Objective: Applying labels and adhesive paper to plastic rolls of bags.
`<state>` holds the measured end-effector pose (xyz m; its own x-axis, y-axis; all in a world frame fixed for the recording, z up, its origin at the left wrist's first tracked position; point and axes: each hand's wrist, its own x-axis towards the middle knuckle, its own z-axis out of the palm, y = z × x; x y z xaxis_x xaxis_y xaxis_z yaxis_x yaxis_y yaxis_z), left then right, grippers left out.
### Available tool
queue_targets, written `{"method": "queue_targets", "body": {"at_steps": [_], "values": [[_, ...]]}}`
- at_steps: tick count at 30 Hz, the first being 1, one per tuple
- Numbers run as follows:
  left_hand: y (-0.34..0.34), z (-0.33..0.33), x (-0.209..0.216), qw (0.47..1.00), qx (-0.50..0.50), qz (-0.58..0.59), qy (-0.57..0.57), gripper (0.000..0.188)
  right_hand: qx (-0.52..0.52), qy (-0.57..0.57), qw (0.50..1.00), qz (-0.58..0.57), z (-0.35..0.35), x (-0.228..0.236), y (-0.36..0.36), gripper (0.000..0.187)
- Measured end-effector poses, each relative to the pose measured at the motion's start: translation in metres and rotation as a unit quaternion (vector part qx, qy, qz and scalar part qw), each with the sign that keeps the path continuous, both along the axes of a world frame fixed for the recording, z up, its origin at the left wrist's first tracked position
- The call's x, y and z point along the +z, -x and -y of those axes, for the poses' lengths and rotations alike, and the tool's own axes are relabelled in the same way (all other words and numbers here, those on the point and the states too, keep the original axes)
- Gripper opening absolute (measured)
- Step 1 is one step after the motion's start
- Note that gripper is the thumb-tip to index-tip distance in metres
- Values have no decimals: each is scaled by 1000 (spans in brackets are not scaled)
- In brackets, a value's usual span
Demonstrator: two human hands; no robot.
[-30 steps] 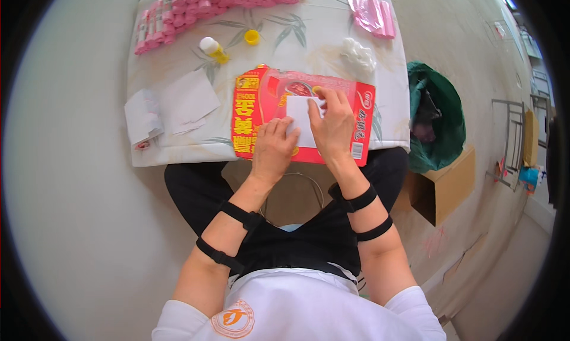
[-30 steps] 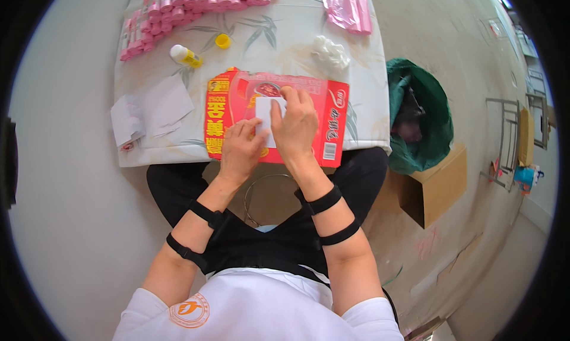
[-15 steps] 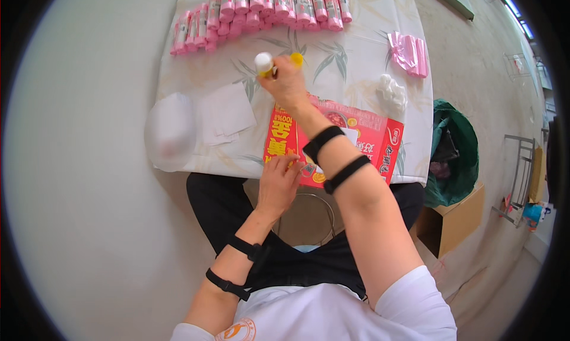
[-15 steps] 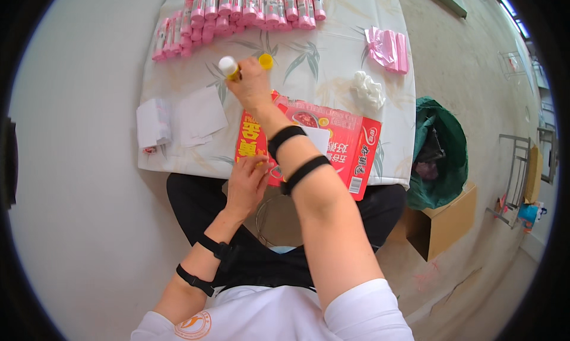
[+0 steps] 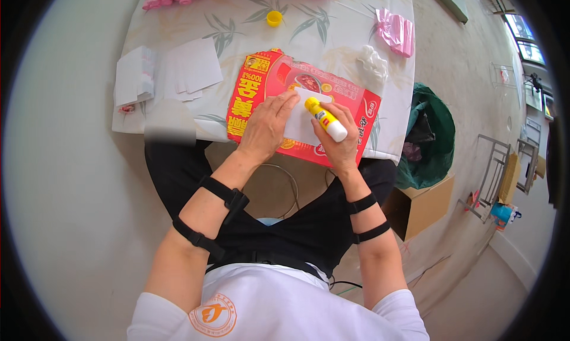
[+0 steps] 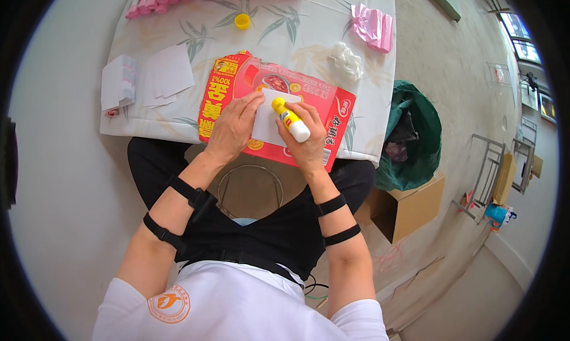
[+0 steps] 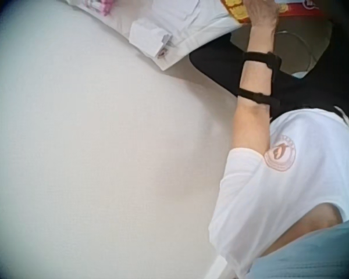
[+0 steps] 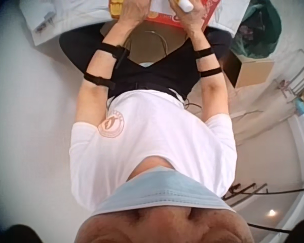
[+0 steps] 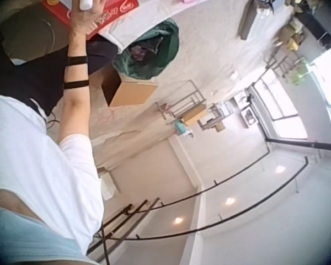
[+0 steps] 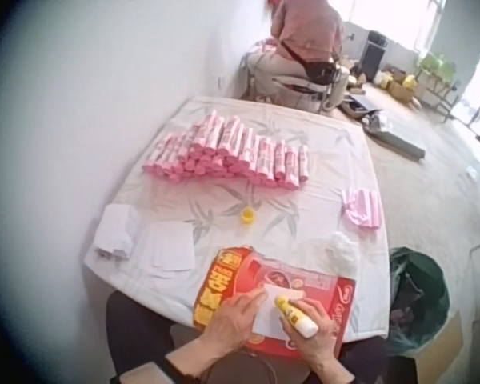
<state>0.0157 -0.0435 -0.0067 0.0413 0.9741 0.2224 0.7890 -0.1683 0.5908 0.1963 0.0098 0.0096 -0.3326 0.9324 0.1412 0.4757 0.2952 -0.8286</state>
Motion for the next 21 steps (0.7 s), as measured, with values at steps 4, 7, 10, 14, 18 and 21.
{"method": "queue_targets", "body": {"at_steps": [4,7,10,14,18,21], "values": [[2,-1,1,998,15,7,59,60,29,-5,1000,2,26,2,-12,38],[3,-6,2,998,29,55,22,66,51,29,998,-13,32,9,-10,35],[7,-13,9,990,34,113,72,75,-3,-18,1000,-26,6,10,-2,35],[12,-19,11,985,35,129,107,79,40,10,999,-1,14,3,-9,35],[15,-21,9,980,35,149,126,77,61,64,996,-12,32,9,-11,36],[15,-23,8,977,36,158,141,78,7,21,1000,-16,1,7,-2,34]]}}
